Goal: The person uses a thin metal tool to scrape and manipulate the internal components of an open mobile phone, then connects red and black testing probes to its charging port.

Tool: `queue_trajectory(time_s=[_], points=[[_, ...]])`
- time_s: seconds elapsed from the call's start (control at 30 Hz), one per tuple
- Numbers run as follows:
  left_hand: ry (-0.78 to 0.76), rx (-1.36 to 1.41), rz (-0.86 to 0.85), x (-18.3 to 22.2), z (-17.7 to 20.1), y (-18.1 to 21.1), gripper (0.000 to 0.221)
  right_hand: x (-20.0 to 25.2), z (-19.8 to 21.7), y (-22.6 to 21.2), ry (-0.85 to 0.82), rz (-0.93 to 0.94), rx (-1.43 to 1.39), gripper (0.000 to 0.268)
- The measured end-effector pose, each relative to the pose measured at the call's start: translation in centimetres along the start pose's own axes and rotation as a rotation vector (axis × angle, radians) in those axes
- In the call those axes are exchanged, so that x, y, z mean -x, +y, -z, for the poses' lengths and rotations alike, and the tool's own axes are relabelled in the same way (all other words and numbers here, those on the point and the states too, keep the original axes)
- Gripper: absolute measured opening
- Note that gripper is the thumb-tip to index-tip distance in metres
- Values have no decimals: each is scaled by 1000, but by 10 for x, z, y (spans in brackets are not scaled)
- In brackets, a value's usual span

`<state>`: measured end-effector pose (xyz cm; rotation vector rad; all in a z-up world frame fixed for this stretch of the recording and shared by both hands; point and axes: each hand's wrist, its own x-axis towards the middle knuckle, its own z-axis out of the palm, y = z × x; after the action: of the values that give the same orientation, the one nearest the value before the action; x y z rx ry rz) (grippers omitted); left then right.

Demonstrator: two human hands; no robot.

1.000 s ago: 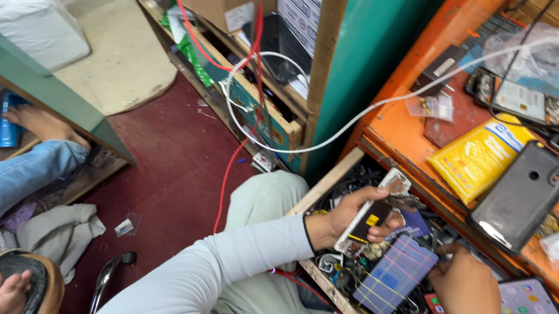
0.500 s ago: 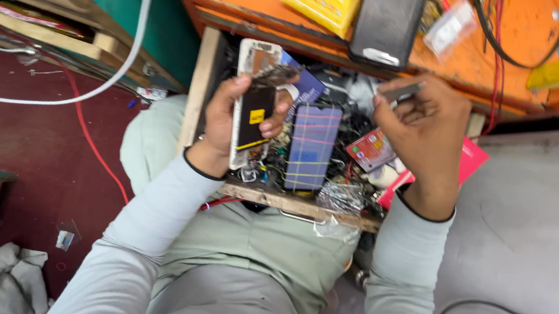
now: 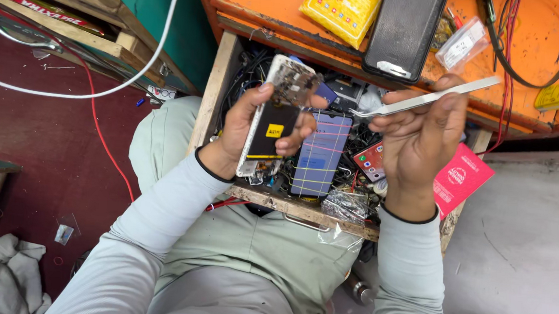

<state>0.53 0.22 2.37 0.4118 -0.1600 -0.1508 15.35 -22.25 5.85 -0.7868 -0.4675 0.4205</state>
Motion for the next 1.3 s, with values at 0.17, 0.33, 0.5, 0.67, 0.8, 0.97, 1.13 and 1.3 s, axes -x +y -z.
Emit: queue_trajectory(time_s=[0.17, 0.33, 0.5, 0.67, 0.8, 0.97, 1.13, 1.3], points=[[-28, 76, 112, 2, -5, -4, 86, 5, -14, 18, -85, -41, 106, 49], [-45, 71, 170, 3, -5, -5, 88, 14, -38, 21, -205, -54, 107, 52], [-66, 128, 221, 5, -7, -6, 83, 16, -42, 22, -250, -12, 84, 48], [-36, 92, 219, 4, -7, -7, 78, 18, -38, 24, -259, 2, 196, 51], [-25, 43, 198, 3, -3, -8, 78, 20, -34, 29, -256, 30, 222, 47], [-30, 23, 196, 1, -2, -8, 77, 20, -29, 31, -238, 25, 247, 47], [-26, 37, 215, 0, -3, -8, 75, 21, -27, 33, -230, 45, 306, 44], [-24, 39, 217, -1, 0, -10, 74, 23, -32, 33, -275, 73, 362, 36]])
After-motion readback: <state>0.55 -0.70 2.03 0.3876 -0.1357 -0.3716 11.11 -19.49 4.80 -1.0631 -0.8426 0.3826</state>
